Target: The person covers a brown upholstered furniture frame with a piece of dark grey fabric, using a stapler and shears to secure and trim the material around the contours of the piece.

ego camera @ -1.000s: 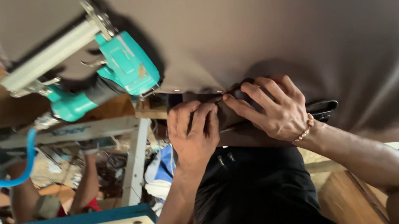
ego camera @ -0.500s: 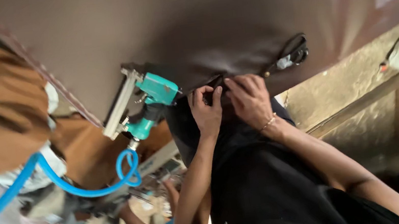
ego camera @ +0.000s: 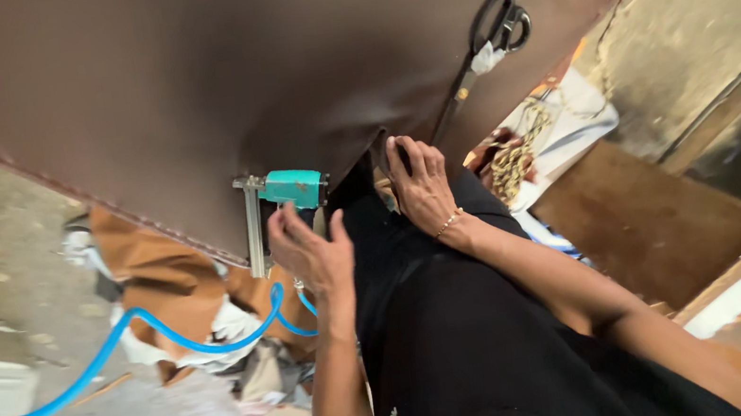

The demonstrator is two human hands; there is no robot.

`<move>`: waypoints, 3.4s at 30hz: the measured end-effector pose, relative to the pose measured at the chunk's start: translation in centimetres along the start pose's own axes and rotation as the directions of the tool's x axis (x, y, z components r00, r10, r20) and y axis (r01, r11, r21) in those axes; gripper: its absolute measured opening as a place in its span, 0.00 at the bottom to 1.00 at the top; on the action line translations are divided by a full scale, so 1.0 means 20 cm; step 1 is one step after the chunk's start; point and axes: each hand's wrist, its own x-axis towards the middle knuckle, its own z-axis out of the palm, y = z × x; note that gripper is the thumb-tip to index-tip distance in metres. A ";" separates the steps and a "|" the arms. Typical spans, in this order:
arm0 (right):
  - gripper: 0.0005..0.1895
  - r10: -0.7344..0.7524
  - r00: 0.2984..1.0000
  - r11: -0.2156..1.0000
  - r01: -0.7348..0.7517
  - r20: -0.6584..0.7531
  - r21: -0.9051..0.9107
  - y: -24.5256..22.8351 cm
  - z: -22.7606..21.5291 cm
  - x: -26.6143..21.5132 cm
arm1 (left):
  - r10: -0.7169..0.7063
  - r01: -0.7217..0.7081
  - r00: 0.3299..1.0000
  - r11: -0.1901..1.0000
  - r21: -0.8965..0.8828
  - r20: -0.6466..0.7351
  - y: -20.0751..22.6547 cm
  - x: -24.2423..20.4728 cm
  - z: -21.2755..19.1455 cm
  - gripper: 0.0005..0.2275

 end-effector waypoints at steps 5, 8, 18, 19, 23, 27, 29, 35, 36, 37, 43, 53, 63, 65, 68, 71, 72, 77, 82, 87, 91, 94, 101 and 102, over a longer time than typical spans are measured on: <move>0.35 0.040 0.999 0.999 -0.040 -0.002 0.023 0.00 0.03 -0.06 | -0.139 0.142 0.958 0.990 0.008 0.251 -0.21 -0.03 0.11 0.34; 0.37 0.142 0.989 0.988 -0.144 0.041 0.048 -0.04 0.07 -0.07 | -0.040 0.021 0.964 0.997 0.077 0.265 -0.30 0.04 0.06 0.32; 0.39 0.491 0.843 0.868 -0.493 -0.220 0.049 -0.27 0.19 -0.07 | 0.594 -0.435 0.566 0.804 -0.404 0.572 -0.06 0.76 -0.34 0.19; 0.39 0.515 0.828 0.855 -0.514 -0.224 0.067 -0.28 0.20 -0.07 | 0.618 -0.462 0.539 0.785 -0.413 0.572 0.03 0.78 -0.31 0.19; 0.39 0.603 0.749 0.795 -0.594 -0.274 0.126 -0.34 0.25 -0.04 | 0.699 -0.549 0.444 0.707 -0.447 0.560 0.27 0.78 -0.18 0.18; 0.39 0.654 0.697 0.754 -0.632 -0.294 0.180 -0.37 0.29 -0.04 | 0.655 -0.601 0.379 0.711 -0.365 0.653 0.31 0.76 -0.07 0.15; 0.38 0.673 0.682 0.737 -0.650 -0.285 0.185 -0.38 0.29 -0.04 | 0.660 -0.594 0.364 0.708 -0.382 0.657 0.32 0.76 -0.05 0.14; 0.33 0.689 0.647 0.717 -0.674 -0.325 0.178 -0.38 0.33 -0.03 | 0.625 -0.594 0.353 0.724 -0.350 0.696 0.33 0.75 -0.02 0.11; 0.33 0.687 0.649 0.719 -0.672 -0.328 0.176 -0.38 0.33 -0.03 | 0.622 -0.588 0.359 0.730 -0.349 0.696 0.33 0.75 -0.02 0.11; 0.33 0.691 0.646 0.716 -0.675 -0.324 0.178 -0.38 0.33 -0.03 | 0.621 -0.597 0.359 0.727 -0.340 0.697 0.33 0.75 -0.02 0.11; 0.31 0.698 0.633 0.708 -0.680 -0.334 0.189 -0.38 0.35 -0.02 | 0.586 -0.647 0.383 0.722 -0.246 0.714 0.34 0.73 0.00 0.10; 0.31 0.681 0.654 0.723 -0.672 -0.330 0.159 -0.36 0.32 -0.03 | 0.533 -0.512 0.500 0.818 -0.263 0.683 0.28 0.72 -0.10 0.10; 0.33 0.607 0.700 0.795 -0.535 -0.377 0.286 -0.34 0.34 -0.17 | 0.551 -0.516 0.471 0.805 -0.292 0.689 0.26 0.65 -0.15 0.09; 0.32 0.595 0.690 0.804 -0.524 -0.412 0.283 -0.34 0.34 -0.17 | 0.583 -0.538 0.457 0.782 -0.314 0.671 0.27 0.63 -0.13 0.10; 0.31 0.593 0.675 0.805 -0.515 -0.440 0.295 -0.34 0.35 -0.16 | 0.616 -0.561 0.428 0.755 -0.340 0.661 0.30 0.63 -0.08 0.11; 0.30 0.583 0.671 0.811 -0.518 -0.458 0.274 -0.33 0.36 -0.17 | 0.624 -0.570 0.407 0.744 -0.348 0.667 0.32 0.63 -0.06 0.11; 0.30 0.581 0.670 0.812 -0.521 -0.462 0.264 -0.33 0.37 -0.17 | 0.621 -0.574 0.401 0.743 -0.344 0.673 0.32 0.63 -0.06 0.11; 0.30 0.584 0.663 0.808 -0.531 -0.468 0.256 -0.34 0.40 -0.16 | 0.582 -0.584 0.413 0.759 -0.287 0.701 0.30 0.62 -0.04 0.09; 0.29 0.593 0.662 0.804 -0.520 -0.458 0.289 -0.34 0.43 -0.17 | 0.589 -0.615 0.406 0.742 -0.268 0.698 0.28 0.61 -0.03 0.09; 0.28 0.588 0.655 0.807 -0.519 -0.475 0.284 -0.33 0.42 -0.16 | 0.595 -0.574 0.411 0.758 -0.311 0.691 0.30 0.60 -0.03 0.10; 0.27 0.590 0.653 0.806 -0.518 -0.475 0.288 -0.34 0.43 -0.17 | 0.581 -0.630 0.422 0.740 -0.235 0.696 0.29 0.58 -0.02 0.08; 0.26 0.583 0.657 0.811 -0.503 -0.478 0.298 -0.33 0.43 -0.17 | 0.598 -0.629 0.427 0.735 -0.252 0.679 0.28 0.57 -0.03 0.08; 0.26 0.571 0.661 0.821 -0.481 -0.487 0.309 -0.30 0.42 -0.18 | 0.586 -0.636 0.417 0.734 -0.238 0.695 0.29 0.57 -0.02 0.07; 0.26 0.569 0.658 0.822 -0.475 -0.494 0.314 -0.31 0.42 -0.18 | 0.584 -0.636 0.417 0.735 -0.236 0.696 0.29 0.57 -0.02 0.07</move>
